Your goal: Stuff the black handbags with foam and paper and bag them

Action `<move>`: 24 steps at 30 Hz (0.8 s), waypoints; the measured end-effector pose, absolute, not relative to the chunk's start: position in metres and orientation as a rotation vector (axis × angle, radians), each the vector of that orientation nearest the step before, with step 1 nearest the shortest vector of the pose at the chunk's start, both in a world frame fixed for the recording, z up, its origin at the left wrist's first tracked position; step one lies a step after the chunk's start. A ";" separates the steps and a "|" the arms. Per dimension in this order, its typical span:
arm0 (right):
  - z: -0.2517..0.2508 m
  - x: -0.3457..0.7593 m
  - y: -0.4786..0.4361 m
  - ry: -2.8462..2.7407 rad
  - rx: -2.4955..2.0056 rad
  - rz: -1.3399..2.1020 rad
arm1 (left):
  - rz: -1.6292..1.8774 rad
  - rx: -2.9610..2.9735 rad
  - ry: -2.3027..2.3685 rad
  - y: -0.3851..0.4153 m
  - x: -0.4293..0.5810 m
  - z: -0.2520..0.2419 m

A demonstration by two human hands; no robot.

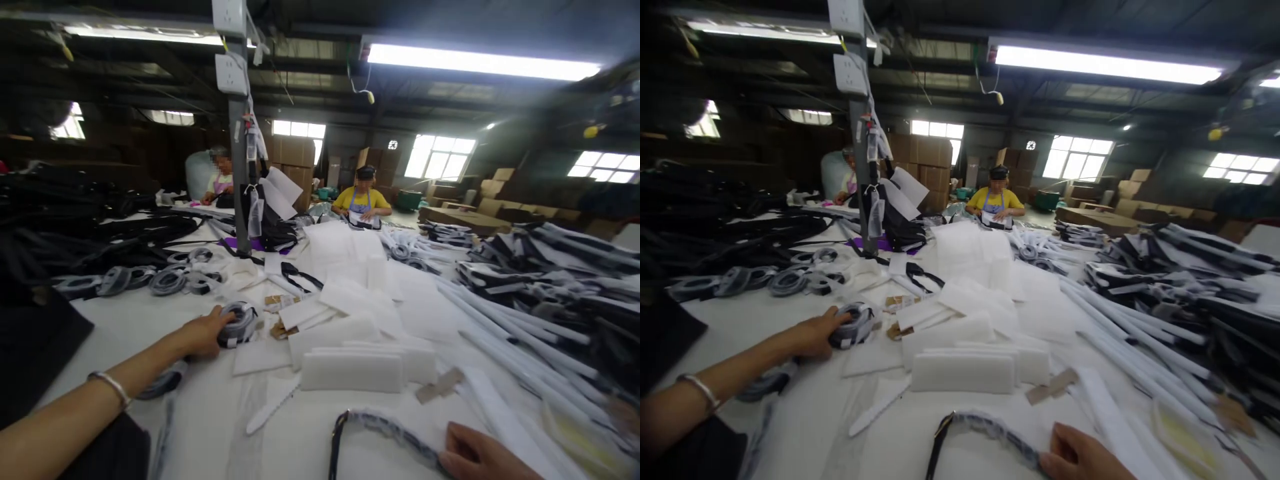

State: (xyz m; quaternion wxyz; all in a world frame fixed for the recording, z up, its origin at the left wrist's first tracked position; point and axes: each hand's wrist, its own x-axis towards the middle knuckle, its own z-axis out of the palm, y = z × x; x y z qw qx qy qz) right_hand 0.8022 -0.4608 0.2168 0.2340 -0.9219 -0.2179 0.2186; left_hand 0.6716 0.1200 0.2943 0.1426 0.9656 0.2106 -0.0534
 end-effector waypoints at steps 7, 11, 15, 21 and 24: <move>0.223 0.796 -0.452 -0.615 -2.505 0.483 | -0.103 2.803 0.347 0.046 0.672 0.301; 0.227 0.797 -0.452 -0.646 -2.485 0.469 | -0.001 2.745 0.489 0.026 0.672 0.315; 0.229 0.800 -0.458 -0.705 -2.394 0.539 | 0.124 2.608 0.564 0.011 0.657 0.348; 0.282 0.789 -0.463 -0.665 -2.298 0.360 | 0.031 2.145 0.259 -0.052 0.613 0.389; 0.331 0.758 -0.452 -0.685 -2.189 0.116 | -0.111 1.657 0.131 -0.096 0.597 0.383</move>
